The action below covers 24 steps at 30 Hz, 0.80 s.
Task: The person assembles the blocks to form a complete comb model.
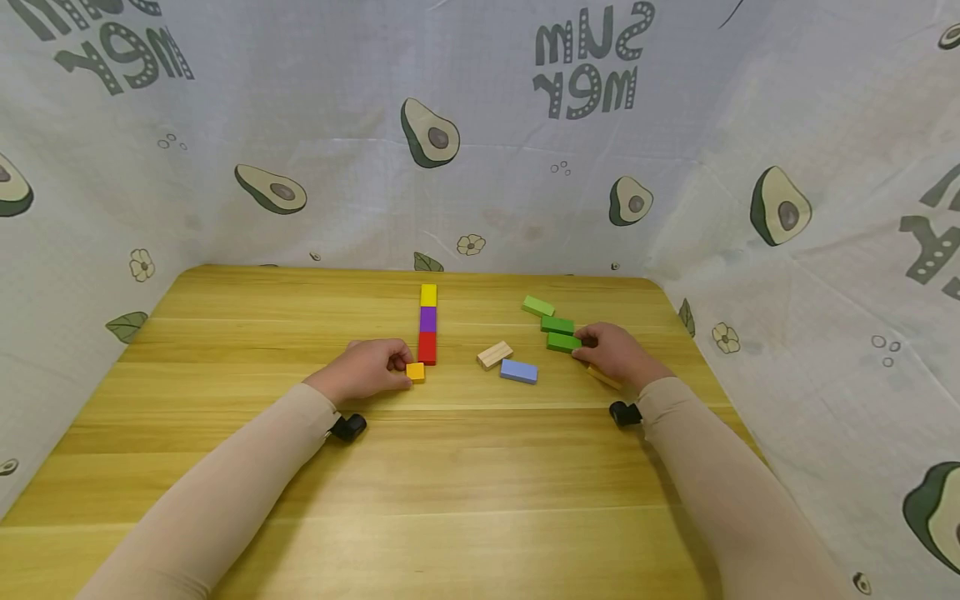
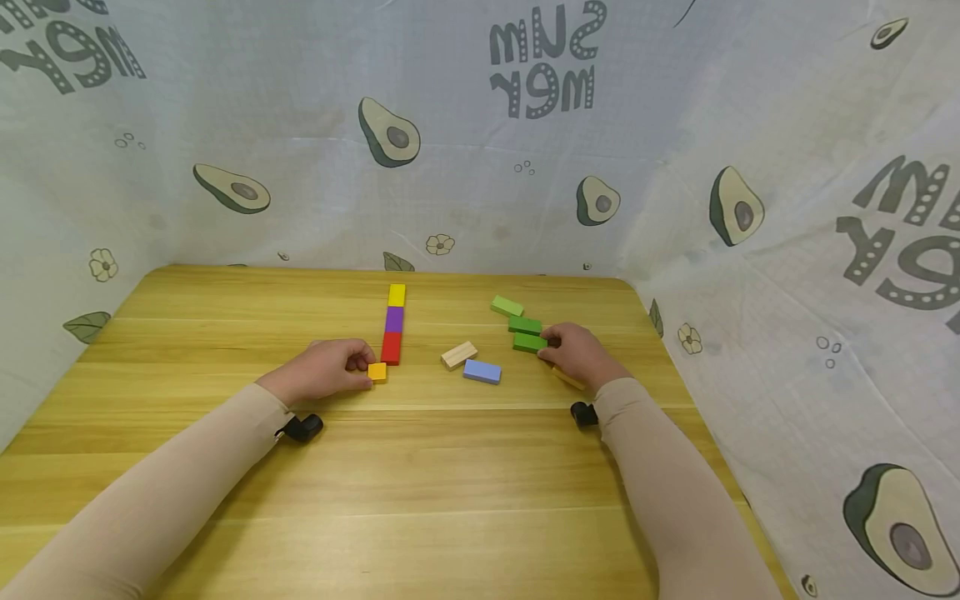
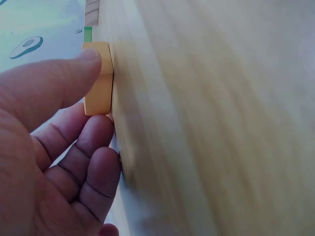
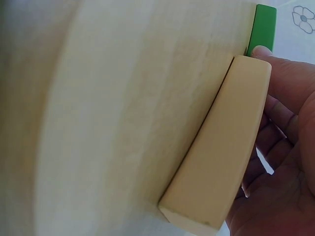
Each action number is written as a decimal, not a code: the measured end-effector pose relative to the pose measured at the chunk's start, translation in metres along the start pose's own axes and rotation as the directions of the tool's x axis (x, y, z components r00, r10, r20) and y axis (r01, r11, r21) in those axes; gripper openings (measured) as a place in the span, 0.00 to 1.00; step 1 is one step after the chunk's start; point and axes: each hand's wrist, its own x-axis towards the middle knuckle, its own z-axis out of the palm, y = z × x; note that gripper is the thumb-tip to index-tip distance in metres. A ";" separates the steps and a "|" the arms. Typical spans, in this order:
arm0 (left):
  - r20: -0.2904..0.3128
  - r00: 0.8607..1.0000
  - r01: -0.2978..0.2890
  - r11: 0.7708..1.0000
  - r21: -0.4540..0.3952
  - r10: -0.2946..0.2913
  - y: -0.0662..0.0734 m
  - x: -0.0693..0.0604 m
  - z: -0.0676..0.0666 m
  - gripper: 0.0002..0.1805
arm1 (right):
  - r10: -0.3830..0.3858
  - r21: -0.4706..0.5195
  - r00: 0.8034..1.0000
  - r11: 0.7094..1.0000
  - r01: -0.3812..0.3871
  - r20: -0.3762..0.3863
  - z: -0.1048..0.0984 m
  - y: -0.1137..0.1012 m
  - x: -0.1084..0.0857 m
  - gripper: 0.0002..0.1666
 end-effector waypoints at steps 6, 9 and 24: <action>0.002 1.000 -0.007 1.000 0.020 0.007 0.001 0.000 -0.001 0.15 | 0.000 0.007 1.000 1.000 0.000 -0.003 -0.001 0.000 0.000 0.30; 0.005 1.000 -0.016 0.999 0.039 0.016 0.003 0.001 0.000 0.15 | -0.001 0.006 1.000 1.000 0.001 -0.002 0.000 0.000 0.000 0.30; -0.006 1.000 -0.028 0.998 0.052 0.028 0.007 0.005 0.003 0.15 | -0.002 -0.003 1.000 1.000 0.002 -0.002 0.001 0.002 0.001 0.29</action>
